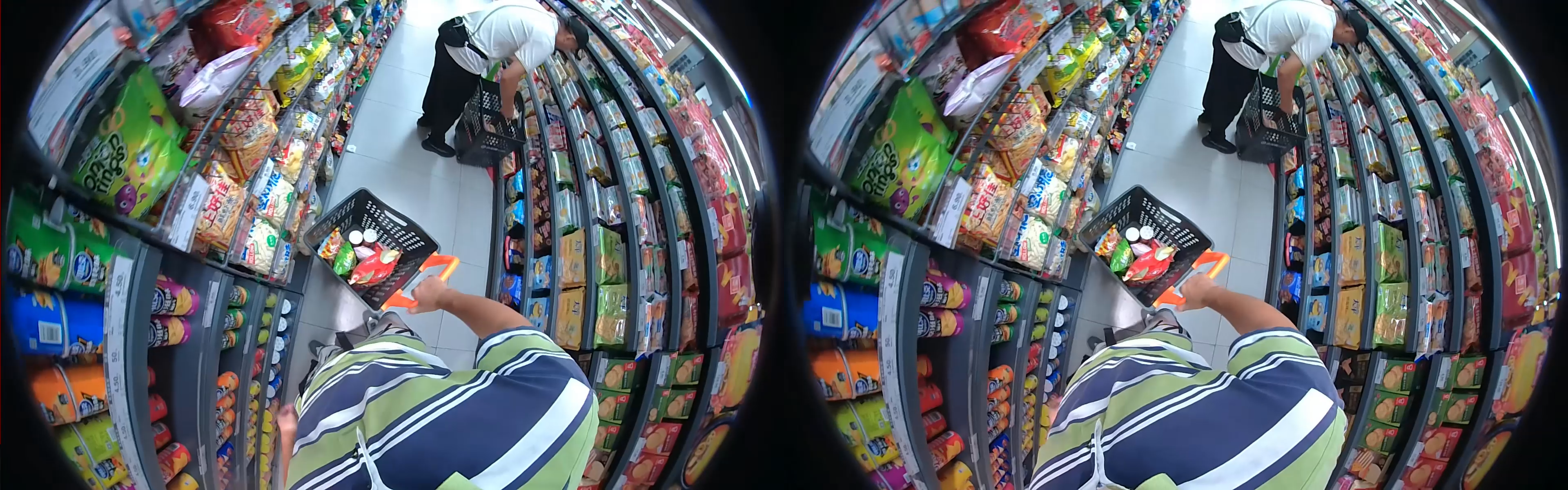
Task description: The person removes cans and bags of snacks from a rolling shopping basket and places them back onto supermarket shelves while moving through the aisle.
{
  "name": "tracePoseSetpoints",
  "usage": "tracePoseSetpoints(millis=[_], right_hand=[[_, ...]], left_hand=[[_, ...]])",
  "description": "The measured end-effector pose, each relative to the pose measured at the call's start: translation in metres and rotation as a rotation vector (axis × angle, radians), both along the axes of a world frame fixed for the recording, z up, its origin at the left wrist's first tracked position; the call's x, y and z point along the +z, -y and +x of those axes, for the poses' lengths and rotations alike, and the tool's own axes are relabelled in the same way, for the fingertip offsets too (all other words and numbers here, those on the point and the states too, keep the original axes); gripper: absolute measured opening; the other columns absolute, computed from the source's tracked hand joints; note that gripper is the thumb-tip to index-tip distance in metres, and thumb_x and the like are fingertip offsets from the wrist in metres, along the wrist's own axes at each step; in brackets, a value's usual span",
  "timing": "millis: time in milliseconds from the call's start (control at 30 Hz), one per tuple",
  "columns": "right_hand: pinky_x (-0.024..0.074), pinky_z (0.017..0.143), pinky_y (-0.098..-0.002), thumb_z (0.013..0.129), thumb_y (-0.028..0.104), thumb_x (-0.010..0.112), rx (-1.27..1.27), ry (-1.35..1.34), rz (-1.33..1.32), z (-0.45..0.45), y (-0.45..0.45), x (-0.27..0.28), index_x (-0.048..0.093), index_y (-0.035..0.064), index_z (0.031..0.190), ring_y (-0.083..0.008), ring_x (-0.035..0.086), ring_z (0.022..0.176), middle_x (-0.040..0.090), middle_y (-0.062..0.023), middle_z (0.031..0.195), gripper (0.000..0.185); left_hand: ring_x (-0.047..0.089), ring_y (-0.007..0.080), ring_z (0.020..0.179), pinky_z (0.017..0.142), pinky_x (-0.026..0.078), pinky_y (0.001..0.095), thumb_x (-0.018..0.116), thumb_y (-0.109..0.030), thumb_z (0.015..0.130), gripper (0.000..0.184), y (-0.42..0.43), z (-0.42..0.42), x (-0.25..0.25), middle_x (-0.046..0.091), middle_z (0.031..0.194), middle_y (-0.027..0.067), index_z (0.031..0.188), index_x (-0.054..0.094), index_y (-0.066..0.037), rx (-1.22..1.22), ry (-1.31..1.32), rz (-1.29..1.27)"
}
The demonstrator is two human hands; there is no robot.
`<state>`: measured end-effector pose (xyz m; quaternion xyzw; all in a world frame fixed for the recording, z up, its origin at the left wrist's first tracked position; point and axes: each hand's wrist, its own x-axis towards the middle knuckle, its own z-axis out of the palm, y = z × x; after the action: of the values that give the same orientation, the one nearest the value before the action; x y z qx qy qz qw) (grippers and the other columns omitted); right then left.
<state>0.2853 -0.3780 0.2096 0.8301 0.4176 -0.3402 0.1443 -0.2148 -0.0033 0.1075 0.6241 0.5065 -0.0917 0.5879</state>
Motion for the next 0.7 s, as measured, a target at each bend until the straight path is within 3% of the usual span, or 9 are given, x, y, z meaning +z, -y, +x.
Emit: tracePoseSetpoints(millis=[100,267,433,567,700], right_hand=[[0.0573,0.077,-0.0479,0.087,0.063,0.06,-0.055,0.031,0.089,-0.009,-0.01,-0.025,0.079,0.0052,0.087,-0.0366,0.074,0.082,0.076,-0.0187,0.088,0.061],[0.059,0.081,-0.0474,0.089,0.058,0.059,-0.225,-0.015,0.083,-0.015,-0.044,-0.013,0.079,0.0035,0.093,-0.0338,0.076,0.092,0.077,-0.0187,0.093,0.058],[0.0602,0.083,-0.0457,0.094,0.059,0.056,-0.379,-0.02,0.173,-0.016,-0.092,-0.03,0.079,0.0035,0.101,-0.0318,0.076,0.1,0.077,-0.0181,0.103,0.06],[0.0597,0.086,-0.0451,0.096,0.057,0.059,-0.474,-0.063,0.225,0.0,-0.128,-0.002,0.078,0.0041,0.106,-0.0313,0.075,0.102,0.077,-0.0165,0.107,0.057],[0.0596,0.086,-0.0454,0.094,0.058,0.062,-0.496,-0.072,0.309,0.024,-0.151,-0.009,0.077,0.0029,0.106,-0.0316,0.075,0.103,0.077,-0.0163,0.108,0.059]], left_hand=[[0.051,0.0073,0.063,0.059,0.039,0.0247,0.064,-0.017,0.102,0.016,0.027,-0.051,-0.024,0.056,0.07,-0.0039,0.09,0.067,-0.008,-0.078,-0.139,-0.023],[0.055,0.0084,0.072,0.068,0.042,0.0246,0.065,-0.015,0.101,0.014,0.056,-0.066,-0.037,0.061,0.077,-0.0021,0.093,0.069,-0.005,-0.013,-0.2,-0.044],[0.059,0.0095,0.08,0.077,0.046,0.0245,0.065,-0.013,0.101,0.013,0.058,-0.039,-0.057,0.066,0.085,-0.0003,0.096,0.07,-0.003,0.223,0.012,-0.035],[0.062,0.0104,0.087,0.084,0.049,0.0244,0.065,-0.011,0.101,0.012,0.067,-0.005,-0.066,0.07,0.09,0.0011,0.098,0.072,0.0,0.359,0.262,-0.039],[0.064,0.0114,0.087,0.082,0.051,0.0269,0.064,-0.007,0.1,0.011,0.094,0.011,-0.056,0.071,0.094,0.0032,0.104,0.071,0.001,0.369,0.244,-0.014]])
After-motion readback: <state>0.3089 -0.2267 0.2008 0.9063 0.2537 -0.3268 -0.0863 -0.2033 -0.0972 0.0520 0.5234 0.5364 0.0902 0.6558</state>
